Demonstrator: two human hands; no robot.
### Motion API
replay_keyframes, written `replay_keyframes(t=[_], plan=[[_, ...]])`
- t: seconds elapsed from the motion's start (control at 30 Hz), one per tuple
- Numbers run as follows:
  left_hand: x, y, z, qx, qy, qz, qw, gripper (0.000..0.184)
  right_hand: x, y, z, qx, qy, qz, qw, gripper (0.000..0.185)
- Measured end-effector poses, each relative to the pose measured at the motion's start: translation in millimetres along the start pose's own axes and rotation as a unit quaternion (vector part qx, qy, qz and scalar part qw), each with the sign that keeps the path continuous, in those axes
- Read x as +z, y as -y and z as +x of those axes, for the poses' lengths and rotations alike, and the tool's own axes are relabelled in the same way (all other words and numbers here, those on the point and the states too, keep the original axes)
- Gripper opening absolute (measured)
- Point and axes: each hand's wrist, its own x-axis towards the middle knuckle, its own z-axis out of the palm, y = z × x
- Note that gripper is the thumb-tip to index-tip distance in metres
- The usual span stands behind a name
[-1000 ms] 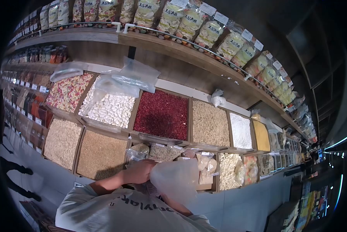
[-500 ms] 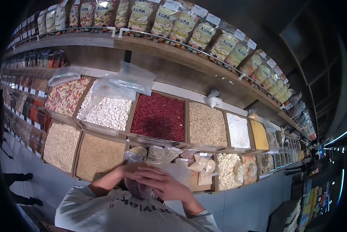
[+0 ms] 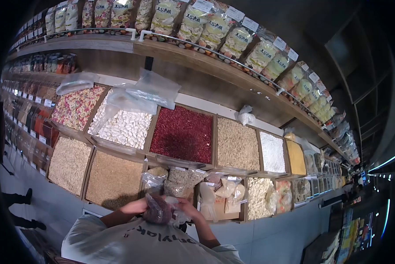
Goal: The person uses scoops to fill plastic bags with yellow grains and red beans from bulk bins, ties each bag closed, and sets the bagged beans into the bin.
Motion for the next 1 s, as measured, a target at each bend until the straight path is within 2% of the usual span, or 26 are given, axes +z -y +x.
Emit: replay_keyframes(t=[0.03, 0.07, 0.1, 0.13, 0.2, 0.23, 0.27, 0.3, 0.33, 0.37, 0.4, 0.47, 0.53, 0.57, 0.6, 0.63, 0.73, 0.77, 0.83, 0.87, 0.9, 0.93, 0.97, 1.0], plan=[[10, 0, -7, -0.003, -0.001, -0.001, 1.000, 0.029, 4, -14, -2, 0.054, 0.004, 0.109, 0.993, 0.038], [37, -6, -25, 0.045, -0.055, 0.007, 0.997, 0.030, 11, -23, -5, 0.078, -0.049, 0.134, 0.987, 0.037], [65, -11, -43, 0.093, -0.109, 0.015, 0.990, 0.031, 14, -37, -2, 0.078, -0.048, 0.136, 0.986, 0.037], [89, -16, -56, 0.097, -0.185, 0.037, 0.977, 0.036, 12, -57, 5, 0.072, -0.068, 0.171, 0.980, 0.038], [54, -11, -39, 0.114, -0.186, 0.045, 0.975, 0.036, 23, -53, 0, 0.086, -0.098, 0.284, 0.950, 0.037], [42, -10, -32, 0.132, -0.184, 0.054, 0.972, 0.036, 24, -63, 4, 0.086, -0.100, 0.287, 0.949, 0.037], [82, -16, -47, 0.153, -0.215, 0.048, 0.963, 0.037, 27, -77, 10, 0.083, -0.146, 0.279, 0.945, 0.037], [92, -18, -47, 0.150, -0.214, 0.049, 0.964, 0.037, 29, -88, 14, 0.081, -0.191, 0.270, 0.940, 0.037], [98, -20, -47, 0.156, -0.207, 0.039, 0.965, 0.037, 37, -75, 13, 0.035, -0.165, 0.287, 0.943, 0.039], [100, -20, -45, 0.163, -0.200, 0.028, 0.966, 0.038, 45, -54, 9, 0.035, -0.166, 0.286, 0.943, 0.039], [99, -19, -41, 0.162, -0.199, 0.027, 0.966, 0.038, 53, -32, 5, -0.001, -0.168, 0.333, 0.928, 0.040], [94, -17, -34, 0.235, -0.048, 0.087, 0.967, 0.041, 65, 11, 0, -0.037, -0.169, 0.379, 0.909, 0.043], [114, -14, -33, 0.261, -0.025, 0.125, 0.957, 0.044, 70, 42, -5, -0.022, -0.198, 0.448, 0.872, 0.046], [130, -12, -36, 0.287, -0.002, 0.164, 0.944, 0.047, 69, 42, -3, -0.021, -0.198, 0.448, 0.872, 0.046], [152, -8, -46, 0.272, -0.029, 0.200, 0.941, 0.055, 68, 41, -1, -0.067, -0.175, 0.427, 0.885, 0.046], [159, -7, -49, 0.274, -0.030, 0.198, 0.941, 0.055, 65, 39, 3, -0.113, -0.151, 0.403, 0.895, 0.046], [173, -12, -57, 0.188, -0.007, 0.398, 0.898, 0.069, 51, 5, 0, -0.111, -0.107, 0.441, 0.884, 0.040], [181, -19, -63, 0.190, -0.008, 0.394, 0.899, 0.069, 48, 1, 0, -0.122, -0.086, 0.473, 0.868, 0.038], [194, -28, -71, 0.114, 0.006, 0.449, 0.886, 0.069, 60, 27, -7, -0.181, -0.228, 0.245, 0.925, 0.033], [191, -29, -68, 0.147, 0.040, 0.460, 0.875, 0.062, 50, 34, -2, -0.179, -0.104, 0.385, 0.899, 0.033], [188, -30, -68, 0.148, 0.040, 0.456, 0.877, 0.062, 45, 39, -7, -0.121, -0.143, 0.421, 0.887, 0.036], [186, -32, -69, 0.139, 0.085, 0.435, 0.886, 0.058, 41, 46, -13, -0.064, -0.184, 0.459, 0.867, 0.039], [185, -38, -72, 0.128, 0.130, 0.415, 0.891, 0.055, 43, 68, -10, -0.066, -0.205, 0.481, 0.850, 0.045], [180, -44, -75, 0.112, 0.176, 0.409, 0.888, 0.041, 34, 81, -5, -0.104, -0.183, 0.480, 0.852, 0.048]])
